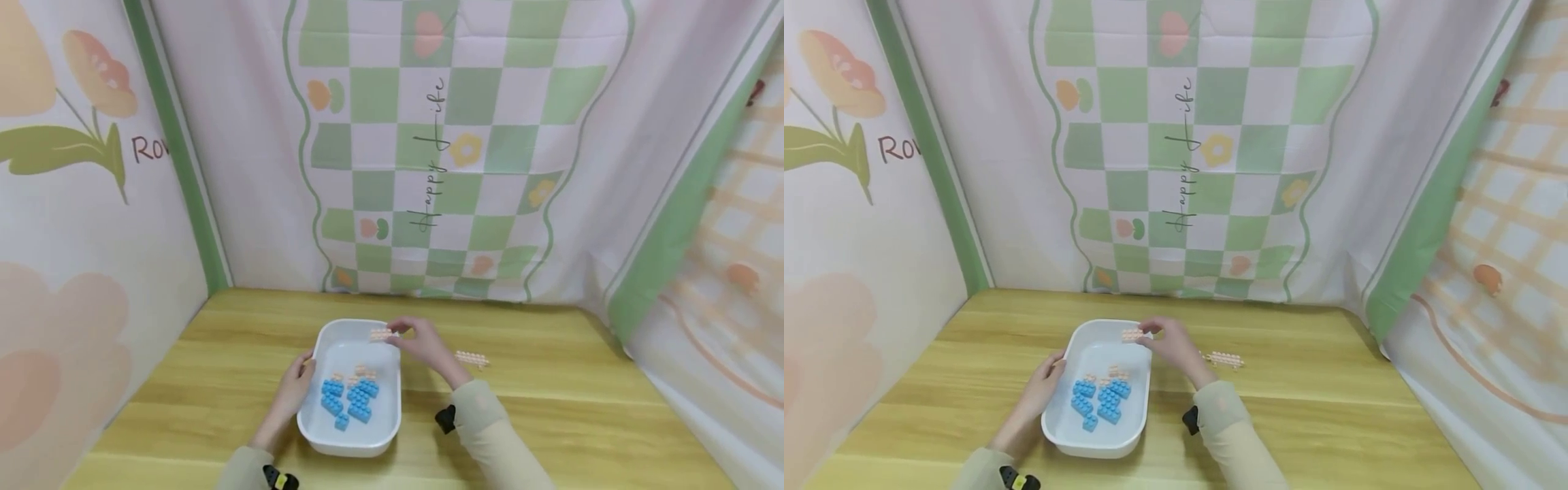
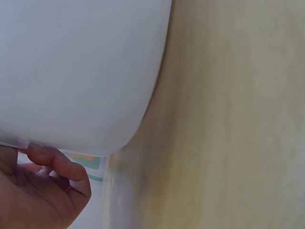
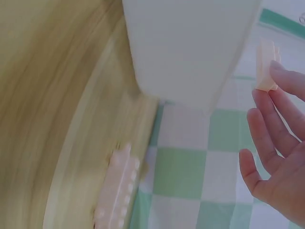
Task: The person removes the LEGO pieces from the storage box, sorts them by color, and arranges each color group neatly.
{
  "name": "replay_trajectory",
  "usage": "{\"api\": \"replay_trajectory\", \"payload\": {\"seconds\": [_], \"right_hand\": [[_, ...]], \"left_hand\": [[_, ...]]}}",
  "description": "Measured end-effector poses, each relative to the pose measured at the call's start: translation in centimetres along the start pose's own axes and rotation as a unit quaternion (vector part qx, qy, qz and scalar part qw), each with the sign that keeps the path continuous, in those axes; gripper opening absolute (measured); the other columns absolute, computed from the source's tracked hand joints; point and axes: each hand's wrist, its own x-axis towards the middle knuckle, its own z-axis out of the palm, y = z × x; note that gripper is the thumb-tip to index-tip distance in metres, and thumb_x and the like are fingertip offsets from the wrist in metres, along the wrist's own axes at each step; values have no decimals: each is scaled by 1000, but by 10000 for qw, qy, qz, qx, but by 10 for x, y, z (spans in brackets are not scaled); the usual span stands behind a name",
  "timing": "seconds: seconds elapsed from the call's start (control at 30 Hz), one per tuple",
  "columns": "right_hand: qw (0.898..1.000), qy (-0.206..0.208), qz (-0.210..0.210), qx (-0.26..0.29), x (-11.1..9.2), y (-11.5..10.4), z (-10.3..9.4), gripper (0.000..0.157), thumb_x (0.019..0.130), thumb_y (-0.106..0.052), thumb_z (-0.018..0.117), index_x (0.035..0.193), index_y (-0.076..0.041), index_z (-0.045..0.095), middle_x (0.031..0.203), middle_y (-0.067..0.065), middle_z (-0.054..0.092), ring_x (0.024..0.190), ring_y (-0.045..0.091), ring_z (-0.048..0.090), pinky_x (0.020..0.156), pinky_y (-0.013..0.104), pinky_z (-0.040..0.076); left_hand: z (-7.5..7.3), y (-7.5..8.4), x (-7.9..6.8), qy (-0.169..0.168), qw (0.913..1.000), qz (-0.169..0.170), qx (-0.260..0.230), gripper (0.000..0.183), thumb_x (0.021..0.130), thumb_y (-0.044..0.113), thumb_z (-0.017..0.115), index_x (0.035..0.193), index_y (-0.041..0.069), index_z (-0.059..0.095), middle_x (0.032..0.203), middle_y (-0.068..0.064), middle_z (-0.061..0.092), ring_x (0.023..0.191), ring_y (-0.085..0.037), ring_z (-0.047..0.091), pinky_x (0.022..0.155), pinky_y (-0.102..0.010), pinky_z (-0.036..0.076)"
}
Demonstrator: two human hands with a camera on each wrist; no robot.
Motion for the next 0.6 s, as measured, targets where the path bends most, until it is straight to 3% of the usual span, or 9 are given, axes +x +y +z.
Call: {"api": "replay_trajectory", "payload": {"seconds": [0.23, 0.43, 0.6], "right_hand": [[9992, 345, 193, 82, -9, 13, -24, 21, 84, -20, 70, 104, -13, 69, 106, 4, 67, 103, 26, 57, 90, 49, 46], [9981, 591, 106, -123, -16, 32, -41, 24, 83, -18, 71, 105, -8, 68, 102, 8, 68, 100, 29, 59, 92, 52, 43], [9969, 687, 346, -173, -22, 47, -52, 26, 84, -19, 70, 107, -7, 68, 102, 9, 68, 100, 28, 59, 93, 50, 44]], "left_hand": [[-4, 1, -1, -44, 9997, -198, 102, 44, 101, 25, 38, 140, 6, 40, 108, -20, 59, 89, -22, 59, 74, -33, 52], [-4, 2, -1, -82, 9997, -153, 180, 45, 101, 26, 38, 140, 5, 40, 110, -22, 59, 92, -25, 60, 76, -36, 52], [-5, 3, -2, -126, 9997, -128, 175, 45, 101, 26, 39, 140, 4, 40, 114, -23, 59, 95, -25, 60, 78, -37, 52]]}}
